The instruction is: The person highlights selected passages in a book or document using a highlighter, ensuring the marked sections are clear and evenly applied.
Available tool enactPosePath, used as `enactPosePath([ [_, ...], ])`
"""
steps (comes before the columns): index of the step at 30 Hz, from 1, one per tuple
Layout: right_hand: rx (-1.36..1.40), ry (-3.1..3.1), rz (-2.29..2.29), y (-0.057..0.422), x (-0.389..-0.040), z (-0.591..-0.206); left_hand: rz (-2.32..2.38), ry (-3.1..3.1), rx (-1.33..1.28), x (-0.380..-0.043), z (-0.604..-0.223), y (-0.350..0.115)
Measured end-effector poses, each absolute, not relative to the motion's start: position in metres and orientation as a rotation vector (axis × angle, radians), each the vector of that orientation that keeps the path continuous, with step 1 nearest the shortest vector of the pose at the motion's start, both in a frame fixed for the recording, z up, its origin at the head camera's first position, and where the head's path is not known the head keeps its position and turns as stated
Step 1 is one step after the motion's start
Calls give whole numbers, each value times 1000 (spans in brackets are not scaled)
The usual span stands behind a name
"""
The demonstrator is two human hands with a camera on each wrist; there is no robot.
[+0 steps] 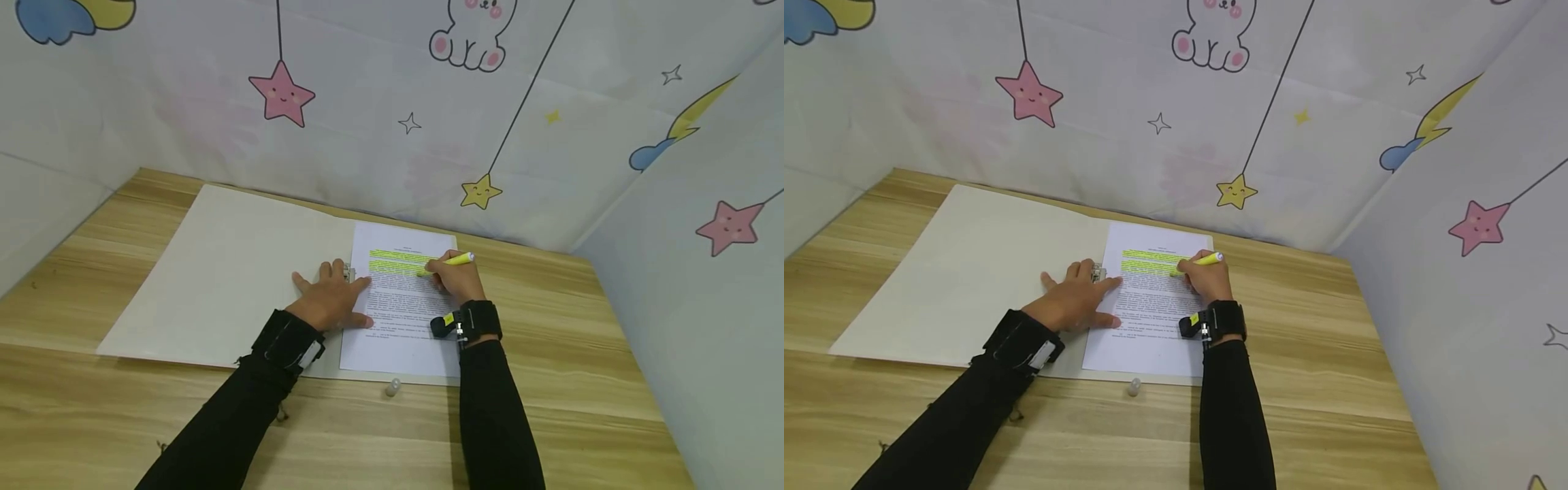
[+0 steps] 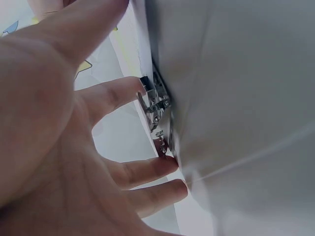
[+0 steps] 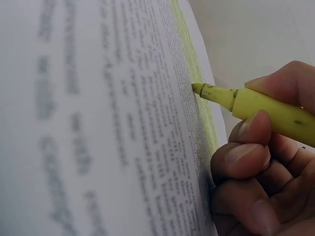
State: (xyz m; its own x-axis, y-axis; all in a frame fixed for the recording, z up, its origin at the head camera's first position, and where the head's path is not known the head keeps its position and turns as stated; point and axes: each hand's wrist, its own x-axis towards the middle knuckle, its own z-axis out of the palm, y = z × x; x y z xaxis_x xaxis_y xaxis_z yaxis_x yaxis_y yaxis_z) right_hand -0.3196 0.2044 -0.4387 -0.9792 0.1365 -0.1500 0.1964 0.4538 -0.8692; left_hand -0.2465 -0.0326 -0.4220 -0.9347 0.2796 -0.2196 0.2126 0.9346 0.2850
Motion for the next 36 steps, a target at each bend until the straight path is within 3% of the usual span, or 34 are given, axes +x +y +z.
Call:
enactPosePath([
  [36,334,2628,-1578,214,-321,-437,385,2820,359,-248,-421,-33],
])
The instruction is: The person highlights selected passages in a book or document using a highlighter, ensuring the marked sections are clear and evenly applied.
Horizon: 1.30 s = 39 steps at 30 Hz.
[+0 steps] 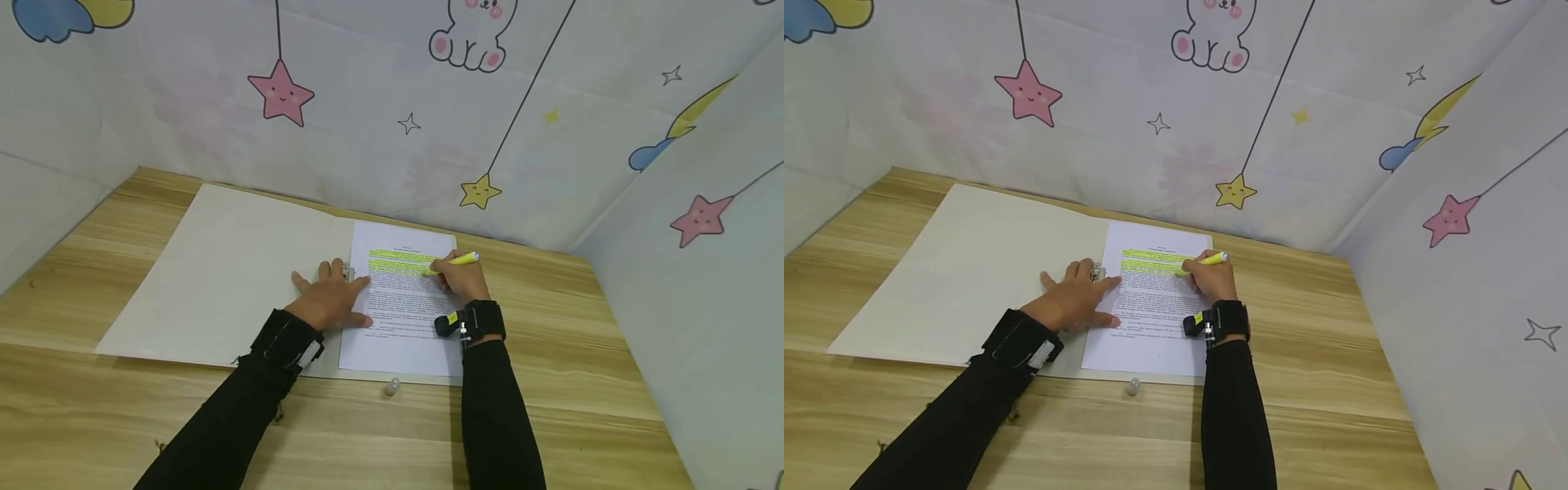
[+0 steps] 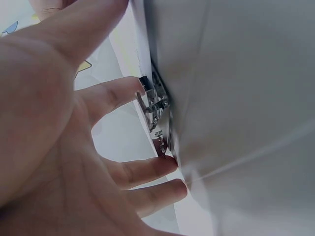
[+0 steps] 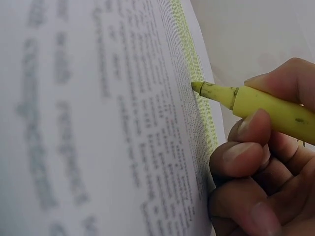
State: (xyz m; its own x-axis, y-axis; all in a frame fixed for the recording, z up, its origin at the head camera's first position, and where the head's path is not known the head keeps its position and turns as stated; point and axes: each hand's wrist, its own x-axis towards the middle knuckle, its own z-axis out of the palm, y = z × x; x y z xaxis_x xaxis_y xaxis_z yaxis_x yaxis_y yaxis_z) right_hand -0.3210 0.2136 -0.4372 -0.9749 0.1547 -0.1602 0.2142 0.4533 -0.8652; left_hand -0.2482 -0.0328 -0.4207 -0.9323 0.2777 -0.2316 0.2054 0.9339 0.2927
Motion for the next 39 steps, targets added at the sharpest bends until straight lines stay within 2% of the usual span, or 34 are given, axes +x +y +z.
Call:
enactPosePath([
  [39,421,2610,-1529,220,-319,-432,407,2821,367,-247,-420,-34],
])
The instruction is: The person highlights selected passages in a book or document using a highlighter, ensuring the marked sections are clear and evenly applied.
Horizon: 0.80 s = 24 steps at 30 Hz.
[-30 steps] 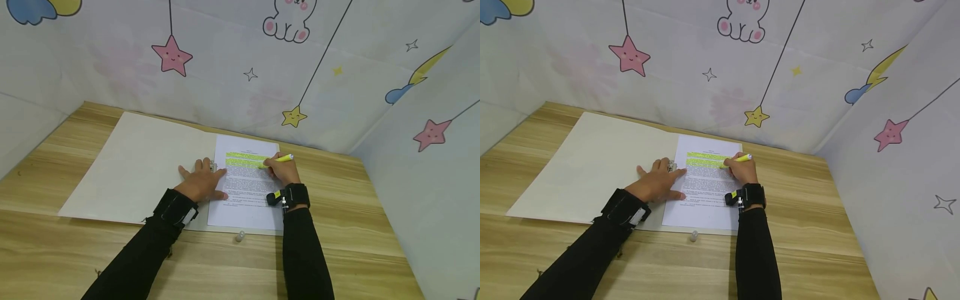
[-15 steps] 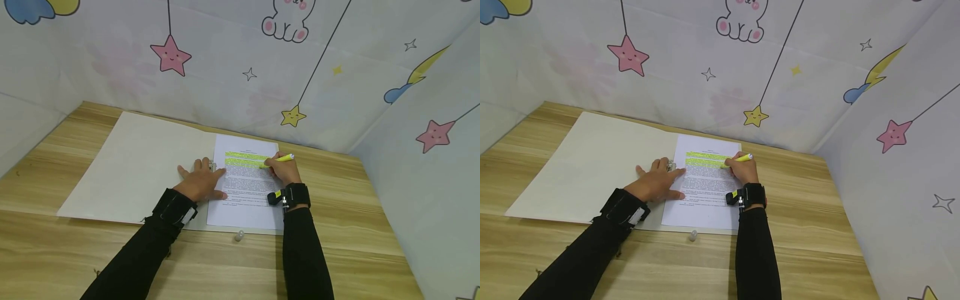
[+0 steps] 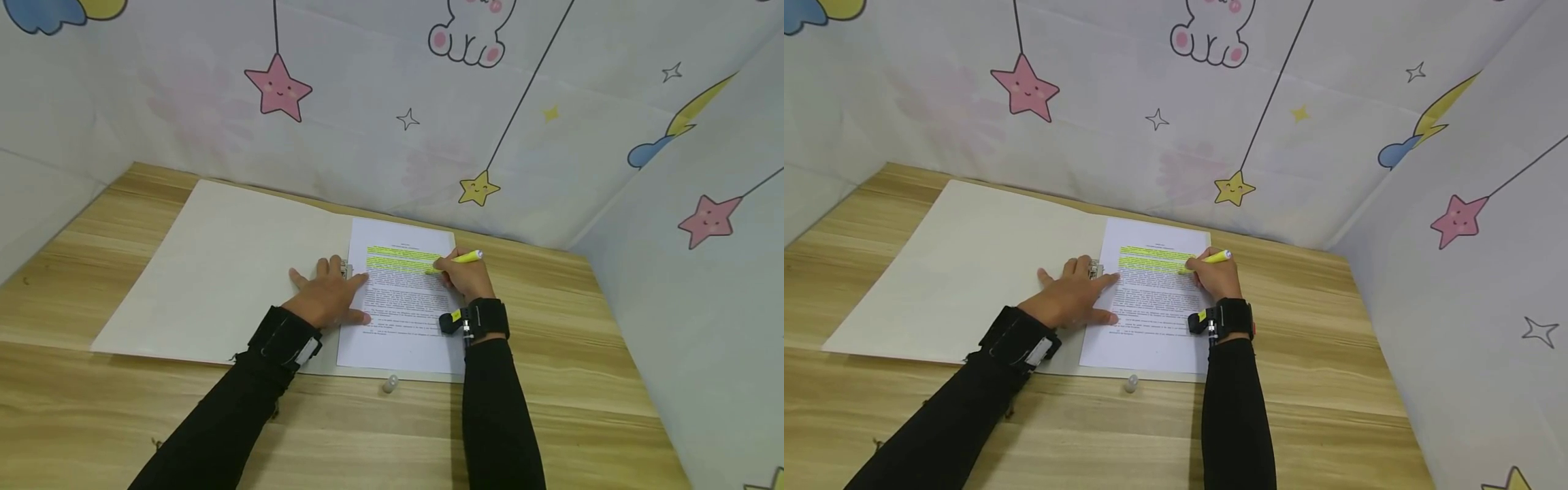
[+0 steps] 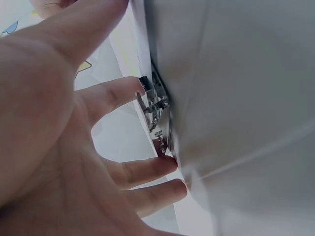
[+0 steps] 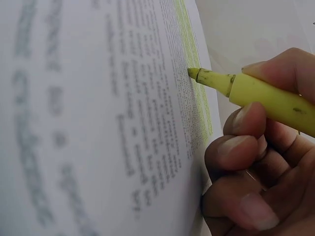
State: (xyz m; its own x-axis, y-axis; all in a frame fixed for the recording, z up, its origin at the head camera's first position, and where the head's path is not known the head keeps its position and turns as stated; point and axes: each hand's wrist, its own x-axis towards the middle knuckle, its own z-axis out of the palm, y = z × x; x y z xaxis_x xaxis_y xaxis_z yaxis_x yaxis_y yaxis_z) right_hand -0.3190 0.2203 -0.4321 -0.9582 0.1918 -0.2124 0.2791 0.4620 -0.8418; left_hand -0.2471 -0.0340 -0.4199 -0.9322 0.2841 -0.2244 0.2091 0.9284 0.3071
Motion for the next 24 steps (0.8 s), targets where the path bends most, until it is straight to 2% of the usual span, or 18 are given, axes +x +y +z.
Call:
enactPosePath([
  [24,472,2577,-1560,231,-319,-433,422,2813,366,-245,-419,-34],
])
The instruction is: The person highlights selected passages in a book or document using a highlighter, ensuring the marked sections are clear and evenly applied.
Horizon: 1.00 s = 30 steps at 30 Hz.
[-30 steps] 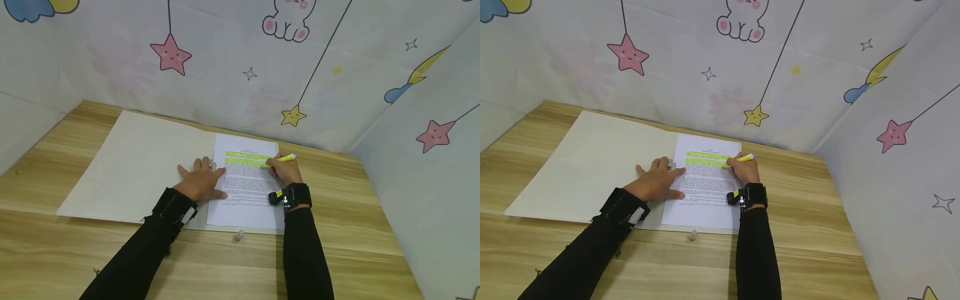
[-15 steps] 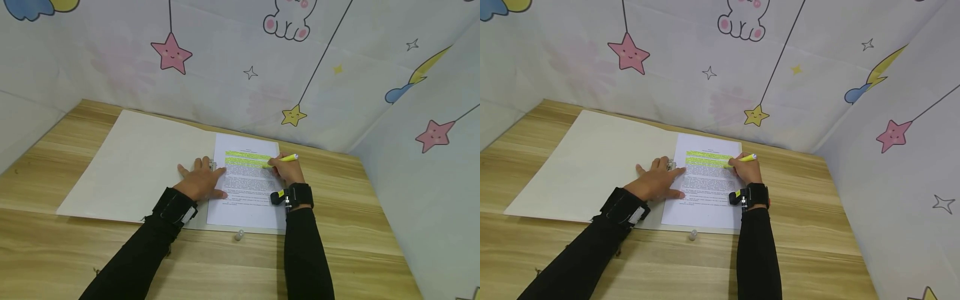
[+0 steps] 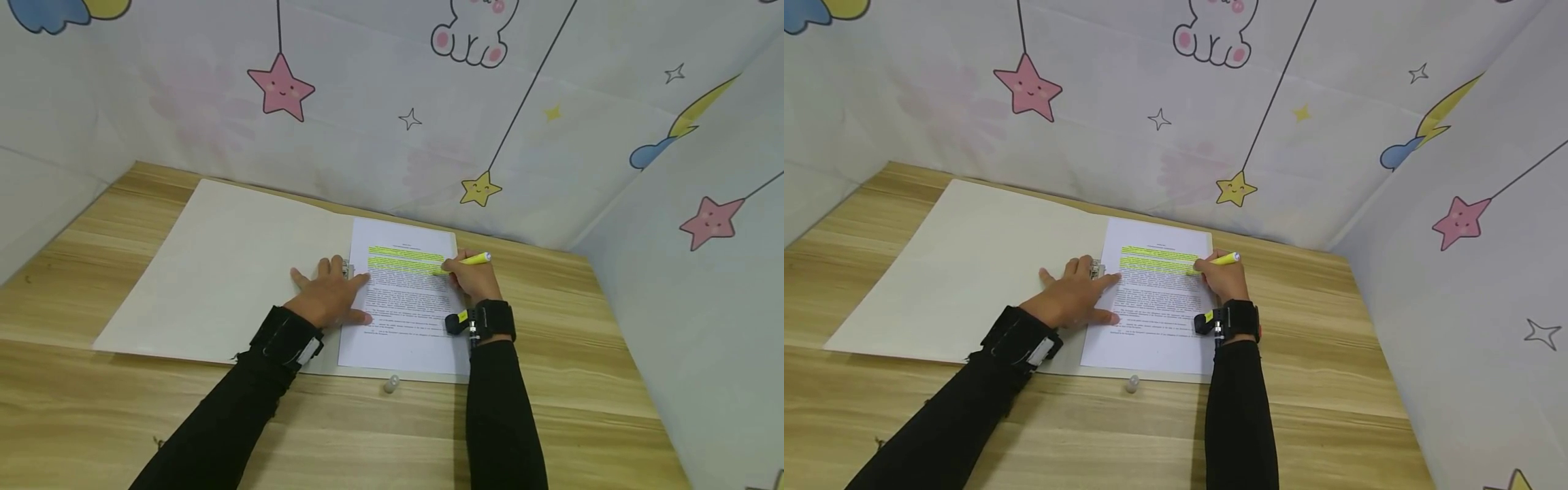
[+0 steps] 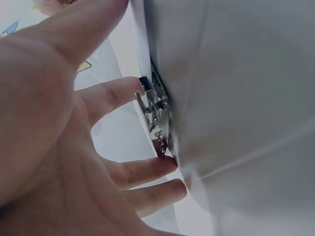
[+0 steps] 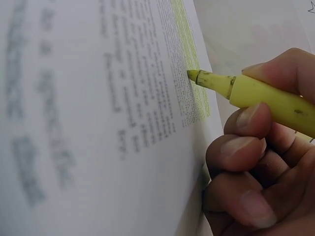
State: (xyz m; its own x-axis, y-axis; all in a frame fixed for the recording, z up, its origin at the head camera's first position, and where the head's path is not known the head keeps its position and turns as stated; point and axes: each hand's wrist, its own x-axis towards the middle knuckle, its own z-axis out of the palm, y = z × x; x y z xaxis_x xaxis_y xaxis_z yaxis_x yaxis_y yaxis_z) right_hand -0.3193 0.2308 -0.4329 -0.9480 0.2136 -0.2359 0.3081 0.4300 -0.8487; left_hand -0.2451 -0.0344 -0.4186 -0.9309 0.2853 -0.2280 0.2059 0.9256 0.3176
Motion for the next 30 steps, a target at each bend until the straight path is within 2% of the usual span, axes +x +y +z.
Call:
enactPosePath([
  [30,484,2552,-1577,237,-318,-430,408,2814,360,-246,-418,-34],
])
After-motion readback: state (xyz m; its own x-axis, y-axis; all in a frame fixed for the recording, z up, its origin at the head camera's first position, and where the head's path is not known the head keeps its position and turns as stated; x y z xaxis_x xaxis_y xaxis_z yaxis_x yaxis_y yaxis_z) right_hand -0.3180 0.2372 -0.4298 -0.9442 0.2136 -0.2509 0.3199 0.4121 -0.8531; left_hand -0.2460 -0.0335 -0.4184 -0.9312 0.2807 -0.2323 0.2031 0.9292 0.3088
